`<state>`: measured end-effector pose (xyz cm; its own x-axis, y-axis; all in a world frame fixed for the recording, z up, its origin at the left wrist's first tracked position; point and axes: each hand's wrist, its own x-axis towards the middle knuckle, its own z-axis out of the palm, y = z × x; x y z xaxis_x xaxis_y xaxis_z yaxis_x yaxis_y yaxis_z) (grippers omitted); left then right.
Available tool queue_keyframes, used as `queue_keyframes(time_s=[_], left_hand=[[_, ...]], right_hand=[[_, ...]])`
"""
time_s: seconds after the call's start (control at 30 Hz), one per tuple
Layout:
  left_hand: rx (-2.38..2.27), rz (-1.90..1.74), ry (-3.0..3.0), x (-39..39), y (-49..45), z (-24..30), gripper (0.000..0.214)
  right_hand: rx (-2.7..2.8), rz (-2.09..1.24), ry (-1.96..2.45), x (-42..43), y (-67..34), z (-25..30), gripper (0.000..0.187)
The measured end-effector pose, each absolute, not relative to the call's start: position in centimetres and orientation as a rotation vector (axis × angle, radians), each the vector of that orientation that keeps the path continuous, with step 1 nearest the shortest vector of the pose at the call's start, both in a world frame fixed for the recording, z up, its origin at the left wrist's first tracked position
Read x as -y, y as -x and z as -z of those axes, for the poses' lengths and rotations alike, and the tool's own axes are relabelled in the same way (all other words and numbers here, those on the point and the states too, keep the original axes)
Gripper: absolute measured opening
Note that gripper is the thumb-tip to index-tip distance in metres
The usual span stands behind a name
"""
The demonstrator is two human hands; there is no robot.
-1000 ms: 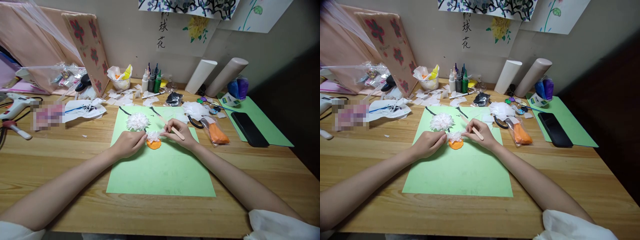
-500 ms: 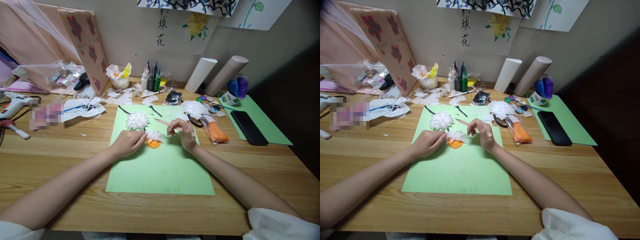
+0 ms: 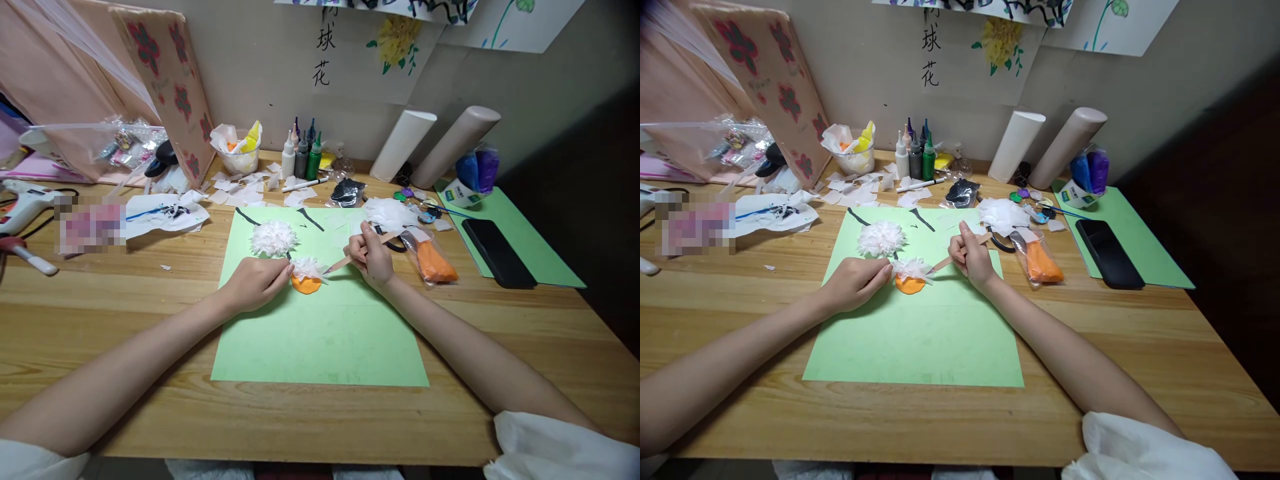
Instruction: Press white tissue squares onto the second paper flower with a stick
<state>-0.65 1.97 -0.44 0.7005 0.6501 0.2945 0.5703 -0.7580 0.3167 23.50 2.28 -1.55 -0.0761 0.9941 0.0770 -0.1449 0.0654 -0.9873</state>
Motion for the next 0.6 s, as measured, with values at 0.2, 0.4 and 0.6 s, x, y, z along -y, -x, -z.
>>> queue_keyframes(time_s=[0.2, 0.4, 0.6], left_hand=[[-0.987, -0.583, -2.710, -1.94, 0.66, 0.41, 0.036], [-0.983, -0.584, -2.710, -1.95, 0.69, 0.44, 0.035], [-0.994, -0.573, -2.703, -1.89, 0.69, 0.45, 0.036]], right_hand=[[1.313, -1.267, 1.058, -1.86, -23.41, 1.54, 0.065], [1.364, -1.213, 1.063, -1.61, -23.27, 1.52, 0.065], [1.447, -1.197, 1.024, -1.39, -23.32, 1.39, 0.064]])
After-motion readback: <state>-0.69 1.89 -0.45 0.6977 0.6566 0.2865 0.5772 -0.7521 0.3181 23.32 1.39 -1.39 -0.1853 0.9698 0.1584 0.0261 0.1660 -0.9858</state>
